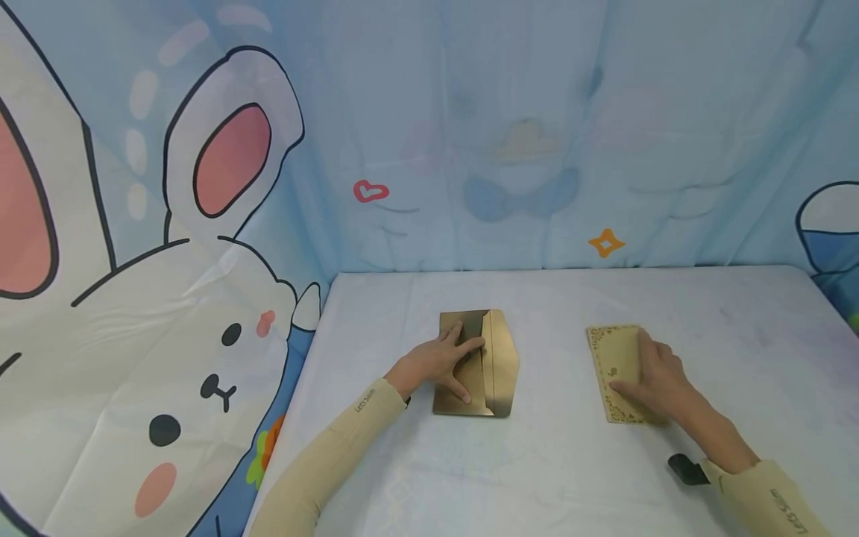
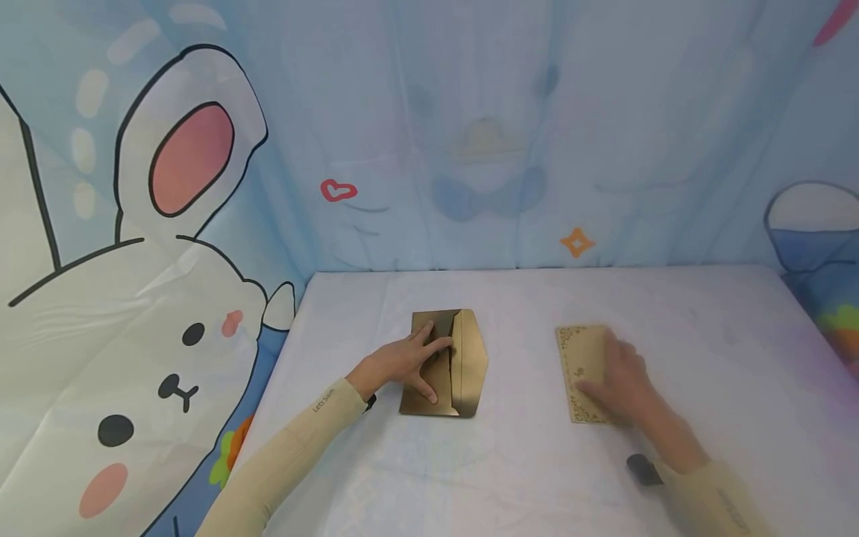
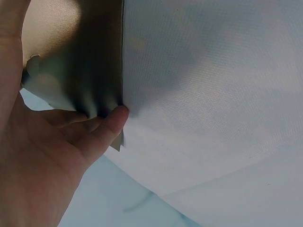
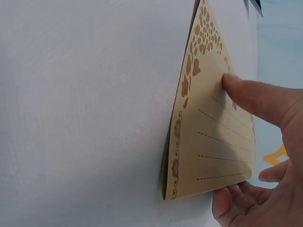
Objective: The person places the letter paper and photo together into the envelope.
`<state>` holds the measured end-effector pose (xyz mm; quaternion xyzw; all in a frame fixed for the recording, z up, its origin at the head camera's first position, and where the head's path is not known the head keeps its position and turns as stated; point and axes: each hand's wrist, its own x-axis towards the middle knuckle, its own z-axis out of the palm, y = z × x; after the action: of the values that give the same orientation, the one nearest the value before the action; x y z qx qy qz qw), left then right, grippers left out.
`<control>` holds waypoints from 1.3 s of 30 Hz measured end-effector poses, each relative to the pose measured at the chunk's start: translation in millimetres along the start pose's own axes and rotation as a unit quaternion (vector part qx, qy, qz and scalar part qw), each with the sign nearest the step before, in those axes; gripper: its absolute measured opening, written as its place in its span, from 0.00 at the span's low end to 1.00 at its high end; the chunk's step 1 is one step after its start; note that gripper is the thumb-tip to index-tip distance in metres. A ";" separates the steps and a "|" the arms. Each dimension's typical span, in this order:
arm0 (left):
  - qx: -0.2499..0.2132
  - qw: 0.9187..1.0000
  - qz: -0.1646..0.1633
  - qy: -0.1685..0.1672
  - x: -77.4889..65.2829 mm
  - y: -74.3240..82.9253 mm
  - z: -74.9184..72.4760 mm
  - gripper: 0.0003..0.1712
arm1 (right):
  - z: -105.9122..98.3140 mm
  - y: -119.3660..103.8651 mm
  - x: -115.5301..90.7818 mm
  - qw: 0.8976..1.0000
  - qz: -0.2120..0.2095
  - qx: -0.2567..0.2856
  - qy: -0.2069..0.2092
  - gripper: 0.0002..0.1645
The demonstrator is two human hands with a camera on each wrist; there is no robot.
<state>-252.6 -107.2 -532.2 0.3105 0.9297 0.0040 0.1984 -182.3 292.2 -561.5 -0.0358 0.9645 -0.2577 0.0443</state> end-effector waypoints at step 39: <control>-0.009 1.000 0.004 0.006 -4.0 1.8 -1.8 0.69 | -13.0 42.7 -10.5 0.987 0.045 0.154 -0.022 0.42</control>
<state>-249.3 -107.8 -528.9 0.3128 0.9294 0.0151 0.1955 -175.1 336.5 -571.0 0.0095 0.9127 -0.4001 0.0818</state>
